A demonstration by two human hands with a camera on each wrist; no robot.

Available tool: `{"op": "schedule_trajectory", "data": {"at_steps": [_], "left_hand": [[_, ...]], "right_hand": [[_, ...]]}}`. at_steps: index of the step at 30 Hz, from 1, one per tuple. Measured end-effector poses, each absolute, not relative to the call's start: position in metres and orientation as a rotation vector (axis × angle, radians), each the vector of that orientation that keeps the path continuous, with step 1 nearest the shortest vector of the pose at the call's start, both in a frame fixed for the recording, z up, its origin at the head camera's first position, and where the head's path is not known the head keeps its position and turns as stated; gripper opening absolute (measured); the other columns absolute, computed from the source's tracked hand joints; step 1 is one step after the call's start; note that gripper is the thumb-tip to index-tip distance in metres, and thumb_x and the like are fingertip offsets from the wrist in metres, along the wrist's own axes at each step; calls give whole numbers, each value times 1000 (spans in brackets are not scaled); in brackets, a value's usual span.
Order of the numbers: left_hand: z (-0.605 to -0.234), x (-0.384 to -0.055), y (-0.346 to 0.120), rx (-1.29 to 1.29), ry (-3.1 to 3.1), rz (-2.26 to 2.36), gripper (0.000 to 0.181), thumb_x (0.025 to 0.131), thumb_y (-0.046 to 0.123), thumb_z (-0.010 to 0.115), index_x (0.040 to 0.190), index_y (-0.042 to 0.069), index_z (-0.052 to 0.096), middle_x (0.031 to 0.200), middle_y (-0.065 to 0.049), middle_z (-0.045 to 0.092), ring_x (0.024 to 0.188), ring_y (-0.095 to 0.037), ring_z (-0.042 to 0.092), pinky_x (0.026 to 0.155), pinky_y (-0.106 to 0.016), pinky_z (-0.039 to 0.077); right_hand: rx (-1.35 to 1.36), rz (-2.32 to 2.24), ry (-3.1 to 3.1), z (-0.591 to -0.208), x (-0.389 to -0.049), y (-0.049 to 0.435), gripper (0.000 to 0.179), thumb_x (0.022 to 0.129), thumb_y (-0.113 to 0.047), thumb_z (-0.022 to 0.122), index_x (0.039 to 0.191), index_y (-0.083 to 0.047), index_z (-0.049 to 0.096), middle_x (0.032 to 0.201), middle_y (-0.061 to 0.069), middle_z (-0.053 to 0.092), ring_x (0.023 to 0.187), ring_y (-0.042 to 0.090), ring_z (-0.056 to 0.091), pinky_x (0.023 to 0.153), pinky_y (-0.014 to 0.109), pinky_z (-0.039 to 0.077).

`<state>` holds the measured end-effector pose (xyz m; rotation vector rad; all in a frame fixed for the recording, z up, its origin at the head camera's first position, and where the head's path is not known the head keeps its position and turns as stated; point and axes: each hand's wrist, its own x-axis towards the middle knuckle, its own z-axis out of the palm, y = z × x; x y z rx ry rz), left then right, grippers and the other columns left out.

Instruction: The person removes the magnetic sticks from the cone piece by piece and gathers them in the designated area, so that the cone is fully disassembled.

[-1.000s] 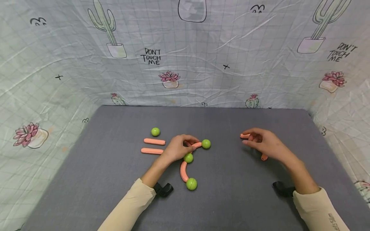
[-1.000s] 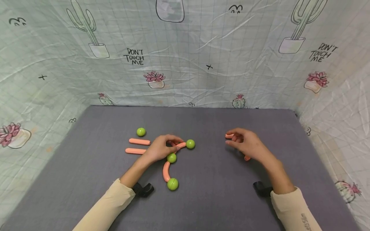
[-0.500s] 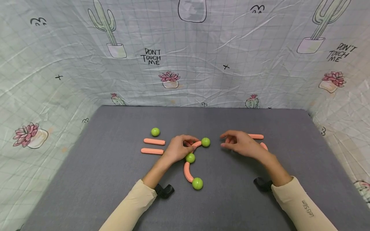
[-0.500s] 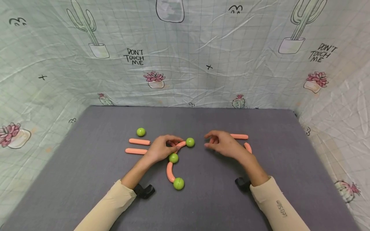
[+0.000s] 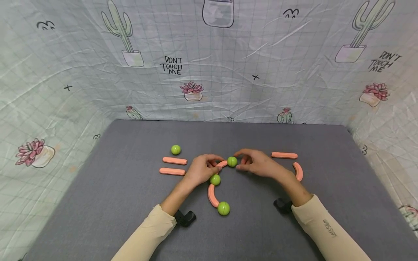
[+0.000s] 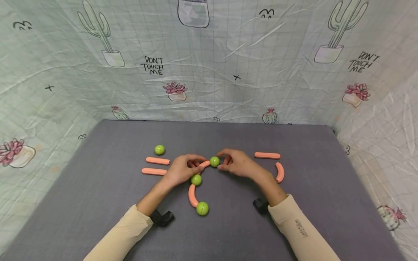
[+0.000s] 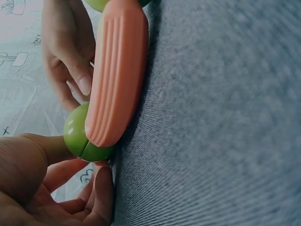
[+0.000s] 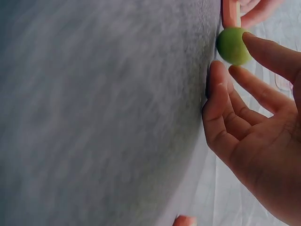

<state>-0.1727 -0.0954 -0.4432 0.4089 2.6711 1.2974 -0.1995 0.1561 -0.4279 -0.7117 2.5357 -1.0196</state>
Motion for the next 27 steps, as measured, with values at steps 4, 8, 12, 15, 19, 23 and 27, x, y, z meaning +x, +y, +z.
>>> {"op": "schedule_trajectory", "data": {"at_steps": [4,8,12,15,19,23,27], "left_hand": [[-445,-172,-94,394,2687,1256,25,94,16,78,119,16,79,88,-7,73,66,-10,57,58,-24,46],[-445,-173,-92,389,2696,1253,23,93,18,79,116,16,80,86,-7,73,62,-10,56,56,-24,44],[-445,-173,-91,358,2682,1296,20,93,20,80,112,15,81,81,-6,73,59,-10,56,54,-25,43],[-446,-174,-92,357,2674,1323,19,92,19,81,110,14,81,79,-6,73,57,-11,55,53,-25,42],[-447,-174,-92,363,2684,1329,17,92,18,81,108,14,82,78,-5,73,58,-10,56,53,-25,43],[-445,-172,-90,369,2701,1314,16,93,19,80,108,14,82,79,-5,72,59,-9,56,54,-25,45],[-443,-171,-90,355,2712,1298,16,93,18,79,108,14,82,80,-5,71,60,-9,57,55,-25,46]], "right_hand": [[-725,-997,2516,-429,-200,149,44,99,-22,73,140,-6,63,95,8,70,74,13,61,66,29,51],[-745,-984,2518,-429,-201,143,43,99,-23,73,138,-7,65,94,8,69,76,13,60,68,29,50],[-757,-966,2541,-428,-201,137,39,98,-24,75,132,-8,68,89,6,68,73,13,59,66,29,49],[-773,-946,2561,-428,-201,134,37,97,-24,76,129,-8,69,86,6,67,70,12,58,64,28,48],[-787,-933,2570,-427,-202,133,35,97,-24,76,127,-8,69,85,7,67,69,12,57,63,28,48],[-788,-933,2563,-428,-201,133,33,98,-24,75,126,-8,69,85,7,67,68,13,57,62,28,47],[-797,-935,2545,-429,-200,134,33,99,-24,73,128,-9,69,87,6,66,70,13,56,64,28,47]]}}
